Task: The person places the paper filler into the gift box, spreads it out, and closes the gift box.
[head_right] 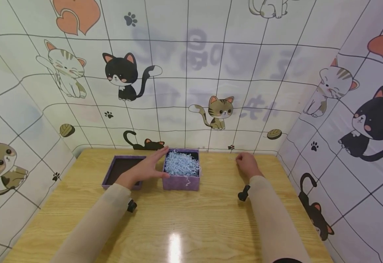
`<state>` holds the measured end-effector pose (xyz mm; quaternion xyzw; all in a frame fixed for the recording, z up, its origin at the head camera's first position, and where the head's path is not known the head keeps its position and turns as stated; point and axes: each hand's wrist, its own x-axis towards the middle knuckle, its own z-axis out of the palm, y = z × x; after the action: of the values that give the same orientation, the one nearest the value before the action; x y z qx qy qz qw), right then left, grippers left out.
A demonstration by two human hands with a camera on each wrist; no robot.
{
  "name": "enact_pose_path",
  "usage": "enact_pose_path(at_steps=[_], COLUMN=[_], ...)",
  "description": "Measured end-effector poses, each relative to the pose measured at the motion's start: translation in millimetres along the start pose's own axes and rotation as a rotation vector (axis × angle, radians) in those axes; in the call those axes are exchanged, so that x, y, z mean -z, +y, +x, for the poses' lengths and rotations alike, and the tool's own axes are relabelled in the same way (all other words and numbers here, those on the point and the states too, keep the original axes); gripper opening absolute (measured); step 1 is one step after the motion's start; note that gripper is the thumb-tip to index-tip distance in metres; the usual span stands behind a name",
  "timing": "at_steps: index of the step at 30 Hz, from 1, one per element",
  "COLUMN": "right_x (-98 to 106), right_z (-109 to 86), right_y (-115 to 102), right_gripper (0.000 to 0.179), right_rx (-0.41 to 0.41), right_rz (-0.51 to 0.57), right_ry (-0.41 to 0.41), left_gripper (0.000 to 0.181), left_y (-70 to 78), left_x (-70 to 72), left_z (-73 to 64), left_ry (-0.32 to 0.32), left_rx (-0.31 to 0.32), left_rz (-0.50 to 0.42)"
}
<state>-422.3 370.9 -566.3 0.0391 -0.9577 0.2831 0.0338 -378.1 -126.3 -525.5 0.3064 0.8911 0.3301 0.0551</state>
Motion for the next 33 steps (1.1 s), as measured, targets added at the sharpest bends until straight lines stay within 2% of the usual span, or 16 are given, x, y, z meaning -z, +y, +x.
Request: enact_pose_path(at_steps=[7, 17, 30, 33], right_x=[-3, -1, 7, 9], right_z=[-2.1, -4.4, -11.4, -13.2], right_y=[-1, 2, -8, -12], right_gripper=[0.017, 0.019, 0.022, 0.023], right_rx=[-0.025, -0.037, -0.053, -0.029], right_rz=[-0.02, 0.049, 0.111, 0.113], right_ry=[0.01, 0.009, 0.01, 0.02], left_gripper=[0.126, 0.125, 0.125, 0.125], left_y=[-0.7, -0.9, -1.9, -3.2], left_x=[-0.4, 0.1, 0.3, -0.4], left_z=[1.2, 0.8, 1.9, 2.4], left_ry=[-0.006, -0.013, -0.012, -0.02], left_rx=[0.001, 0.008, 0.019, 0.024], left_rz=[0.007, 0.016, 0.015, 0.019])
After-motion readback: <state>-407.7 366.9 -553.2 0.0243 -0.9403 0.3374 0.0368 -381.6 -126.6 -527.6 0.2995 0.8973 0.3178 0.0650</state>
